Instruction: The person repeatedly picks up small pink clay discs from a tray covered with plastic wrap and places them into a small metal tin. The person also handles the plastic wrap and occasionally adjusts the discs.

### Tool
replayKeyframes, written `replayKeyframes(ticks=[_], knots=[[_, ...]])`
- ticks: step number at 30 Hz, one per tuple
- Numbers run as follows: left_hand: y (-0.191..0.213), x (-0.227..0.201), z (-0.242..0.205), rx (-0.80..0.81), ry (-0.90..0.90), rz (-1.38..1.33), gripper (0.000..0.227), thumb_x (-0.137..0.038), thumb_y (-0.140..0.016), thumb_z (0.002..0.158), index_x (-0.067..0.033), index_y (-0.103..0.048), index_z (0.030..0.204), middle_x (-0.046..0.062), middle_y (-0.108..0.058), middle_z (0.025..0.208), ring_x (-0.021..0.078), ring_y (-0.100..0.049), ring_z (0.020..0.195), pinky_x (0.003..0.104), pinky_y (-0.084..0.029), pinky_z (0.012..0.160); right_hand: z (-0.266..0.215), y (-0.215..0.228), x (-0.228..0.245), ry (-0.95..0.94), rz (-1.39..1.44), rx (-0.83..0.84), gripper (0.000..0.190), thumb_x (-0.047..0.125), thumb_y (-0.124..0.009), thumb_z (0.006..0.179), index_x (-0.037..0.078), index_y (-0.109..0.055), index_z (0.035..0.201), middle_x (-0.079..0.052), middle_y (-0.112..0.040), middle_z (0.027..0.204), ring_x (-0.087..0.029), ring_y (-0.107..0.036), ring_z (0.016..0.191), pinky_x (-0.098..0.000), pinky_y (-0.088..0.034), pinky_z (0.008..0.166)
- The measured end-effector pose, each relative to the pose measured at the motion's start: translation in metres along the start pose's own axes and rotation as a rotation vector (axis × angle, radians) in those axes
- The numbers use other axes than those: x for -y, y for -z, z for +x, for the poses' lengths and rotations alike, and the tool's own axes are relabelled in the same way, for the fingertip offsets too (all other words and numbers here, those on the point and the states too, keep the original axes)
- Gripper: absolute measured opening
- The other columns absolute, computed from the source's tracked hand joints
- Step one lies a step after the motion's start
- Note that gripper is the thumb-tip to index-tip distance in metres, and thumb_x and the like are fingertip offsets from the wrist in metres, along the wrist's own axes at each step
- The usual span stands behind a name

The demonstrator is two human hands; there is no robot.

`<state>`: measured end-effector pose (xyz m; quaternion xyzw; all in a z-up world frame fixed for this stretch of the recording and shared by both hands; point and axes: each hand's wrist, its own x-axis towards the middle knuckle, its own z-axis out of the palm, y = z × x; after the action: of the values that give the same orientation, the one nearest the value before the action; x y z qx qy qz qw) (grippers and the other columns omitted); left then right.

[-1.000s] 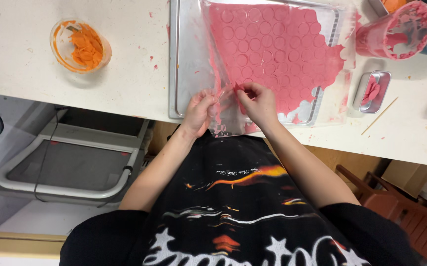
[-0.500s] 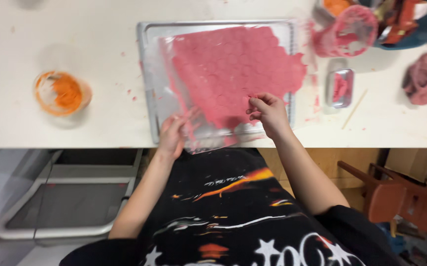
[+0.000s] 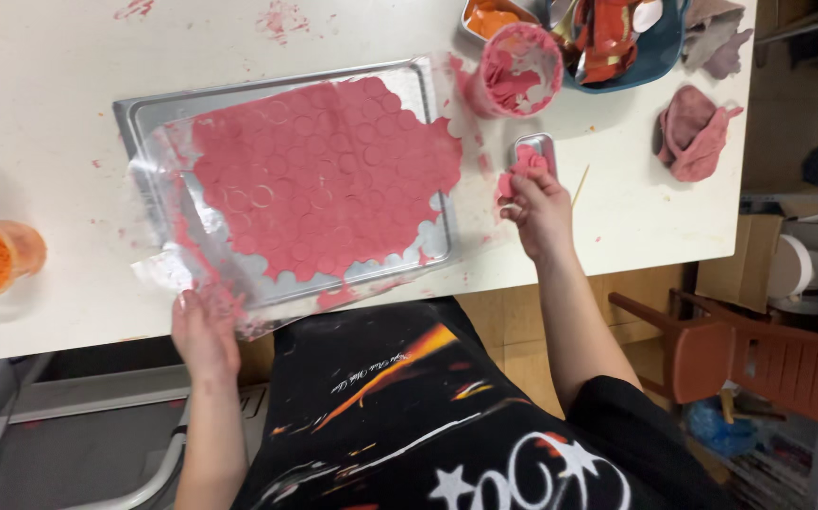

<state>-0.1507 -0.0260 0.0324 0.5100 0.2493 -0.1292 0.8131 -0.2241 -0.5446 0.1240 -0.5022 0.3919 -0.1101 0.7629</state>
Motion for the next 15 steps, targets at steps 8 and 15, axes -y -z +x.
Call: replayKeyframes(ticks=[8,15], knots=[[0.008,0.019,-0.006,-0.179,-0.113,0.132,0.043,-0.034,-0.050,0.113,-0.0028,-0.045,0.142,0.018,-0.059,0.142,0.0297,-0.059,0.126,0.046,-0.052,0.103,0.088,0.006,0.085,0.100,-0.315,0.132,0.028,0.007,-0.067,0.096,-0.003,-0.064,0.122,-0.009,-0.071,0.096,-0.016,-0.071,0.075,-0.0289,-0.059,0.059],[0.017,0.021,-0.002,-0.404,-0.310,0.329,0.031,-0.029,-0.050,0.115,-0.0046,-0.053,0.134,0.010,-0.058,0.139,0.0212,-0.058,0.126,0.038,-0.052,0.105,0.135,-0.023,0.124,0.123,-0.694,0.267,0.046,-0.005,-0.070,0.084,-0.009,-0.060,0.128,-0.010,-0.069,0.100,-0.021,-0.076,0.079,-0.0357,-0.064,0.068]])
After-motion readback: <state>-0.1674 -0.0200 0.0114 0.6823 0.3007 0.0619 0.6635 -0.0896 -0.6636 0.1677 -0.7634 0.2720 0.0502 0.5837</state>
